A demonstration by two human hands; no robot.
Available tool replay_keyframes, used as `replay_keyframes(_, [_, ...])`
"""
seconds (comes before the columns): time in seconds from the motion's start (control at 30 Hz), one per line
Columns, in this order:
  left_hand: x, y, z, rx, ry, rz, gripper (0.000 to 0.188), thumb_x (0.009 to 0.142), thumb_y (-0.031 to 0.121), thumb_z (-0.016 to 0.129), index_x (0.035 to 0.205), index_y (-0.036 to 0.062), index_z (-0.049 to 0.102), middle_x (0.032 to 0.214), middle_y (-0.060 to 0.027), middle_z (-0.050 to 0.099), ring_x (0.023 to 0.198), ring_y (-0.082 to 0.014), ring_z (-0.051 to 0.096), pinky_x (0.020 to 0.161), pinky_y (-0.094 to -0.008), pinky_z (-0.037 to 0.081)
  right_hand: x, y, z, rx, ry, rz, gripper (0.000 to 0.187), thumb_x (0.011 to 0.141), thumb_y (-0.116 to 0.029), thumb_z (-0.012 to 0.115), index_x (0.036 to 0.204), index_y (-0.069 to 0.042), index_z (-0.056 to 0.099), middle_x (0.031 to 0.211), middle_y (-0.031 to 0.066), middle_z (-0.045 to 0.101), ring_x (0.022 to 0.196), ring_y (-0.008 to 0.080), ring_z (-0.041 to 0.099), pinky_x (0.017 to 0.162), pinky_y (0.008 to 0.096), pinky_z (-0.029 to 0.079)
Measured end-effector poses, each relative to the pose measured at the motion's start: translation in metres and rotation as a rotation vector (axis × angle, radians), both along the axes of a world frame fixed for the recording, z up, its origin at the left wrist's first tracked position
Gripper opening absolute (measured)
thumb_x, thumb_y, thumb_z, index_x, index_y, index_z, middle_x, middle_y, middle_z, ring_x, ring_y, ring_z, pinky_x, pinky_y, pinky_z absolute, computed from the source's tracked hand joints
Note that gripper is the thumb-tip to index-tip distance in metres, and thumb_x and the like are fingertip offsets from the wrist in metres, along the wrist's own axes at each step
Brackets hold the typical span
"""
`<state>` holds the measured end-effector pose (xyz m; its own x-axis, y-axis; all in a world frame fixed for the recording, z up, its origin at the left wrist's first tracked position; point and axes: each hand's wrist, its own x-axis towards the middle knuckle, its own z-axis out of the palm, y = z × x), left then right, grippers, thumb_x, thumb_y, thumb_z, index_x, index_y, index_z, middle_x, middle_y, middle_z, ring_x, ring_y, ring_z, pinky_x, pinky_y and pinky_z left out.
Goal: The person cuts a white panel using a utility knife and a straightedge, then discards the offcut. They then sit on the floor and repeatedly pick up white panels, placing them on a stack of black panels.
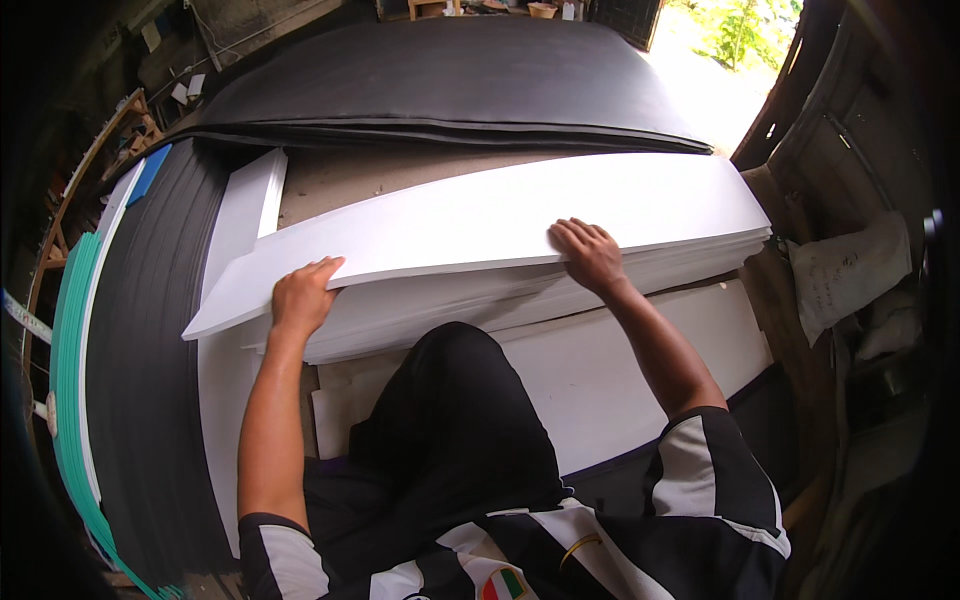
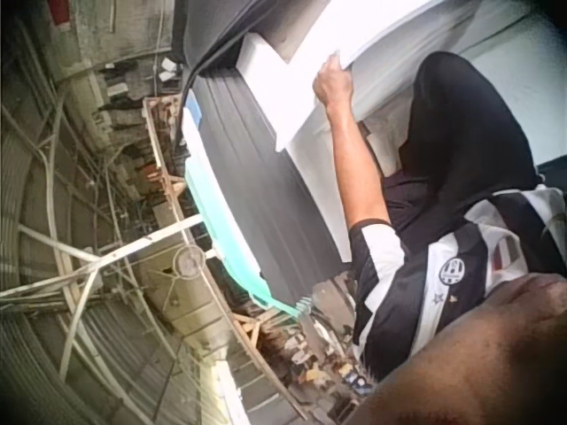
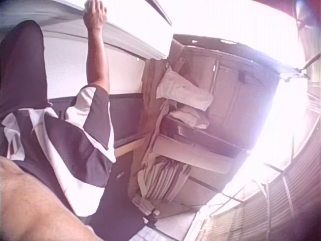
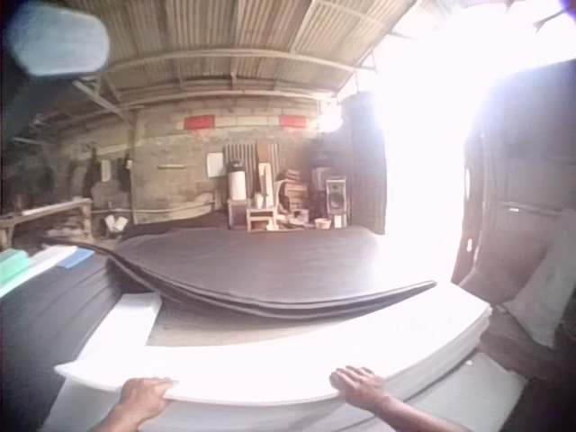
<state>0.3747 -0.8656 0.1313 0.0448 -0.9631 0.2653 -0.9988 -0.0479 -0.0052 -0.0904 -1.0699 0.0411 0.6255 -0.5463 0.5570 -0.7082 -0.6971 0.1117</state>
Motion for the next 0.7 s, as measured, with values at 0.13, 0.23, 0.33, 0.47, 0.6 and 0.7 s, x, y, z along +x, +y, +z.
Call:
replay_keyframes(0.13, [0.012,0.026,0.052,0.115,0.025,0.077,0.035,0.087,0.027,0.081,0.122,0.0219,0.078,0.113,-0.0091,0.078,0.102,-0.0311,0.075,0.088,-0.0422,0.059,-0.071,-0.019,0.033,0.175,-0.076,-0.140,0.040,0.090,-0.009,0.064,0.126,-0.021,0.075,0.131,0.0030,0.074,0.122,0.0236,0.070,0.103,0.0423,0.056])
replay_keyframes(0.23, [0.011,0.033,0.098,0.135,0.076,0.063,0.029,0.088,0.033,0.080,0.115,0.0200,0.081,0.101,-0.0108,0.079,0.093,-0.0328,0.076,0.085,-0.0432,0.058,-0.067,-0.031,0.107,0.270,-0.102,-0.099,0.034,0.088,-0.012,0.068,0.118,-0.023,0.079,0.117,0.0065,0.078,0.107,0.0299,0.074,0.092,0.0427,0.059])
replay_keyframes(0.33, [0.022,0.035,0.141,0.195,0.192,0.199,0.031,0.087,0.036,0.082,0.111,0.0155,0.081,0.097,-0.0136,0.079,0.090,-0.0331,0.076,0.083,-0.0426,0.057,-0.062,-0.042,0.193,0.404,0.051,-0.150,0.035,0.085,-0.022,0.081,0.120,-0.020,0.078,0.105,0.0128,0.078,0.102,0.0325,0.074,0.091,0.0441,0.057])
replay_keyframes(0.47, [0.023,0.032,0.149,0.137,0.179,0.161,0.033,0.085,0.033,0.083,0.109,0.0106,0.080,0.094,-0.0153,0.079,0.087,-0.0328,0.076,0.082,-0.0420,0.057,-0.032,-0.052,0.235,0.515,0.197,-0.272,0.039,0.083,-0.022,0.084,0.122,-0.018,0.077,0.109,0.0129,0.077,0.107,0.0323,0.073,0.093,0.0438,0.057])
replay_keyframes(0.6, [0.030,0.024,0.150,0.135,0.233,0.184,0.033,0.083,0.030,0.084,0.105,0.0056,0.080,0.092,-0.0185,0.078,0.086,-0.0336,0.076,0.082,-0.0426,0.057,-0.012,-0.085,0.252,0.556,0.222,-0.217,0.040,0.084,-0.023,0.084,0.123,-0.017,0.077,0.111,0.0117,0.077,0.108,0.0315,0.072,0.093,0.0437,0.056])
replay_keyframes(0.7, [0.038,0.022,0.152,0.167,0.327,0.267,0.033,0.083,0.029,0.084,0.103,0.0035,0.080,0.091,-0.0212,0.077,0.086,-0.0346,0.076,0.082,-0.0433,0.057,-0.003,-0.096,0.249,0.495,0.169,-0.197,0.042,0.082,-0.023,0.085,0.123,-0.017,0.077,0.111,0.0117,0.077,0.108,0.0320,0.072,0.092,0.0446,0.057])
